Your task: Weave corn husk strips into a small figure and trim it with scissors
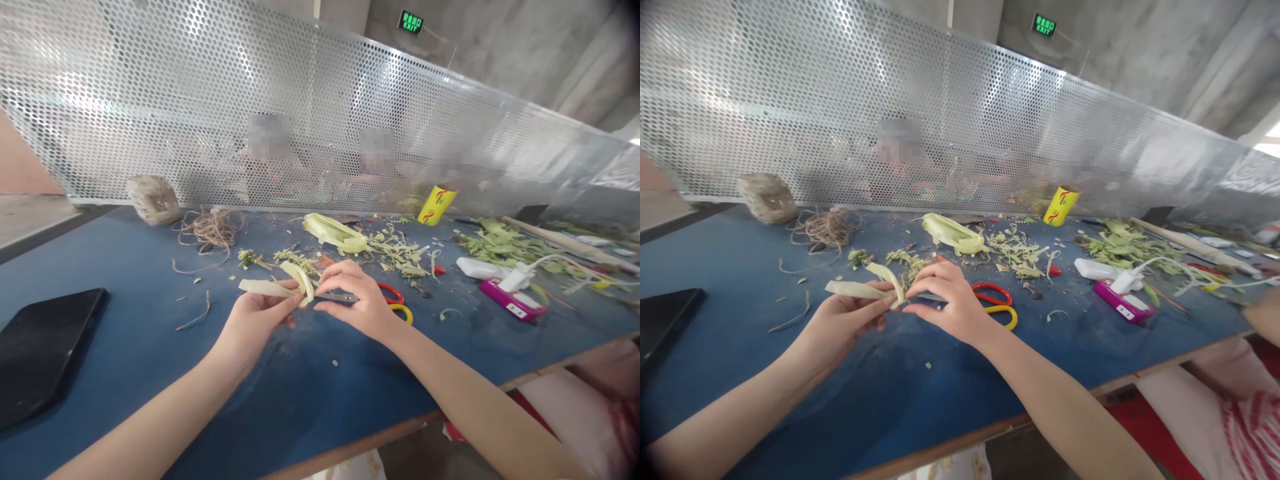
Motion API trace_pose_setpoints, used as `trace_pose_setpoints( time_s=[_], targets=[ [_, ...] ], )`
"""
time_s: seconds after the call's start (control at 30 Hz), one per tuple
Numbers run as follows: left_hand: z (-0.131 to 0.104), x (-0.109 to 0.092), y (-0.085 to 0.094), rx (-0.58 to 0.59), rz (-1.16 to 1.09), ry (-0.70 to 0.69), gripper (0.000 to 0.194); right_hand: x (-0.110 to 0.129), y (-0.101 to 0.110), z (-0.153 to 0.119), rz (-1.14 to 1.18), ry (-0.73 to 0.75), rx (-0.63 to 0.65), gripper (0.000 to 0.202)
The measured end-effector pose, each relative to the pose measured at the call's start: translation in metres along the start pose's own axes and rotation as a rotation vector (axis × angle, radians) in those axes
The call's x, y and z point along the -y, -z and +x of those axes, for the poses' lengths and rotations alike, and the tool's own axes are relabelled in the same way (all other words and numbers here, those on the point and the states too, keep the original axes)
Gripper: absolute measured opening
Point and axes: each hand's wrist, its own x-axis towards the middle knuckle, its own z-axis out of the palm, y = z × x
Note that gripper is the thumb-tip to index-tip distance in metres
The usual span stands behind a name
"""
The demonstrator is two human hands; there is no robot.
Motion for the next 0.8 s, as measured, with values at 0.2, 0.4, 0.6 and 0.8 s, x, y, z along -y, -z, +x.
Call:
trace_pose_setpoints(
  time_s=[0.2,0.4,0.6,0.8],
  targets=[
    [-0.004,-0.004,-0.008,-0.026,0.022,-0.004,0.022,0.0,-0.005,0.0,0.085,-0.129,-0.027,0.014],
    [-0.004,-0.003,-0.007,-0.033,-0.035,0.068,0.025,0.0,-0.005,-0.002,0.109,-0.099,-0.051,0.002],
    [-0.001,-0.002,-0.002,-0.062,-0.149,0.184,0.022,0.0,0.003,-0.003,-0.112,0.163,0.143,0.008],
    [0.0,0.001,-0.001,-0.056,-0.135,0.134,0.027,-0.003,0.007,-0.004,-0.25,0.233,0.189,0.009]
  ],
)
